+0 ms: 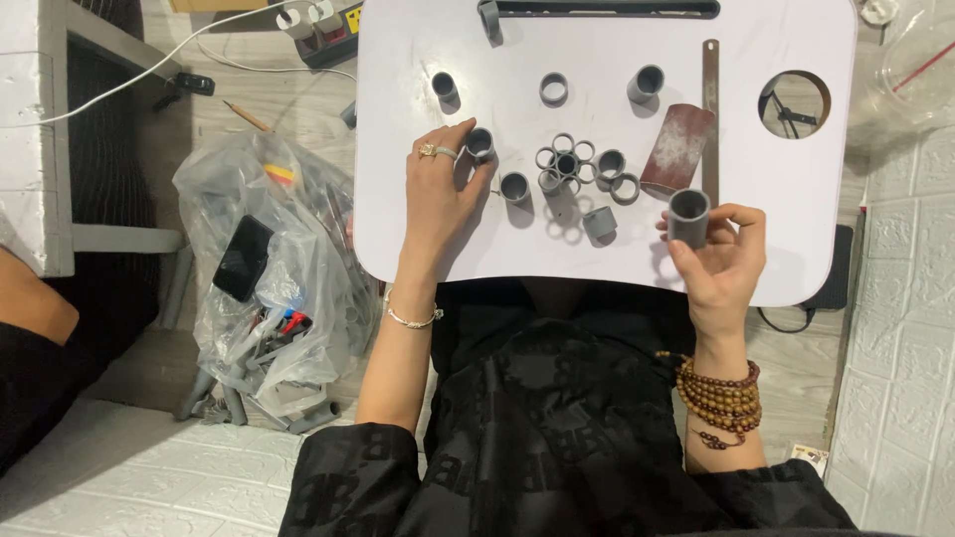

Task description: Arrange grey PVC pipe fittings on a white tray by picking them from a plastic bag

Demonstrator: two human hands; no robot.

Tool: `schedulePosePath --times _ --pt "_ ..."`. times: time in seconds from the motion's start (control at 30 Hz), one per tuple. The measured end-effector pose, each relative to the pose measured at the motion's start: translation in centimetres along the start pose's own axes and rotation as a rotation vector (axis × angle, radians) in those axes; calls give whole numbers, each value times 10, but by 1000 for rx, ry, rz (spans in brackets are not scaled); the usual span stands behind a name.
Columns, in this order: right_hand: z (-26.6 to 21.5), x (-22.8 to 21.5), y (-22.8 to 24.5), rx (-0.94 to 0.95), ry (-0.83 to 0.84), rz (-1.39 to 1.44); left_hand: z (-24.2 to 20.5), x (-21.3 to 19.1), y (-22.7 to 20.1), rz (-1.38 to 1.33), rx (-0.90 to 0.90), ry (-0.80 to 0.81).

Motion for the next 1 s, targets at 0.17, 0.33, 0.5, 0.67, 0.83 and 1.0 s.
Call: schedulePosePath --times 0.17,0.33,0.5,0.67,0.83,1.0 --pt "-3 4 3 -22 28 -56 3 -1 -6 -4 2 16" --pt "-8 13 -5 41 132 84 4 -3 -12 -28 -14 9" --pt "-4 17 0 20 135 71 3 1 -9 -18 3 13" --pt "20 38 31 -82 238 1 4 -3 -11 -20 -13 9" --pt "42 87 80 -256 355 -259 0 -1 -2 -31 -19 -7" --pt "53 107 80 -326 389 -407 -1 -1 8 -13 5 -12"
Point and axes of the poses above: each hand's wrist, its own z-axis towards the middle knuckle, its own x-axis out of the palm, y = z × x, the point moved 10 cm from there along z, towards the middle knuckle, and after that the axes turned 7 degrees about x, right-handed, at the moved point
